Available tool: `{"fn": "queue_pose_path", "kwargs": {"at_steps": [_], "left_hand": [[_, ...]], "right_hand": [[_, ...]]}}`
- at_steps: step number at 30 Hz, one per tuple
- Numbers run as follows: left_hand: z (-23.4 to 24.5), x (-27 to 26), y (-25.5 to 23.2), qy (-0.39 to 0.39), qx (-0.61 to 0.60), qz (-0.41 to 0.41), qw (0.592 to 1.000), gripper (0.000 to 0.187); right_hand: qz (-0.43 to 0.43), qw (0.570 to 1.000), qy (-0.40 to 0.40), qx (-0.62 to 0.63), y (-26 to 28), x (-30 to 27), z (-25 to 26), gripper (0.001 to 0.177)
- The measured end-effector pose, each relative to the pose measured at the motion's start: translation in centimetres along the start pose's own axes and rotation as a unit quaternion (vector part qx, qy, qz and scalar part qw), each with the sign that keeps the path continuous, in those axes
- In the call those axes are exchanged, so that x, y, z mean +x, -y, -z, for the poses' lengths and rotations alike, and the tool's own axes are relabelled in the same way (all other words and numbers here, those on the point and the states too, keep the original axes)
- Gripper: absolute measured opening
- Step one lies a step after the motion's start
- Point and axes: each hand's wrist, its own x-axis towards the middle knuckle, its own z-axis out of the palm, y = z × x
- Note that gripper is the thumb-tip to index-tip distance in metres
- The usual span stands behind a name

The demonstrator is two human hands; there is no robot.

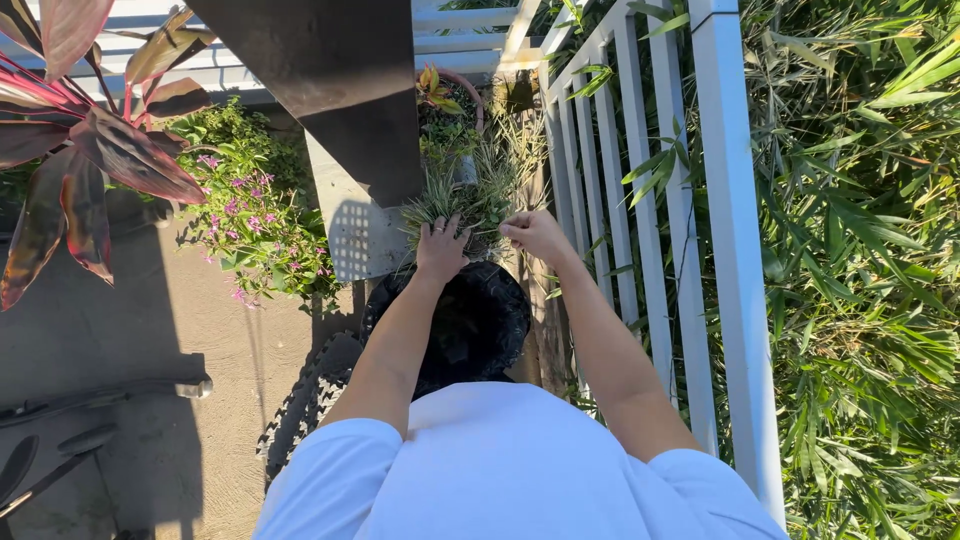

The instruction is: Pruning and cleaning a small potted plant on a balcony.

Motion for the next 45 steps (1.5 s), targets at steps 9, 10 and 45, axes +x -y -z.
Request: {"fn": "queue_pose_path", "kwargs": {"at_steps": [9, 10, 45], "left_hand": [[0.4, 1.0, -0.1, -0.104, 0.048, 0.004, 0.993, 0.069], [0.7, 0.9, -0.1, -0.103, 0.048, 0.005, 0.993, 0.069], [-1.3, 1.3, -0.5, -0.032, 0.012, 0.042, 0.999, 0.094]], "right_hand": [[0.024, 0.932, 0.160, -0.325, -16.3, -4.9, -12.5, 0.033], [0.025, 0.932, 0.161, -0.325, -15.1, -5.3, -12.4, 0.033], [0.139, 0.874, -0.163, -0.436, -4.0, 8.2, -6.7, 0.015]]}}
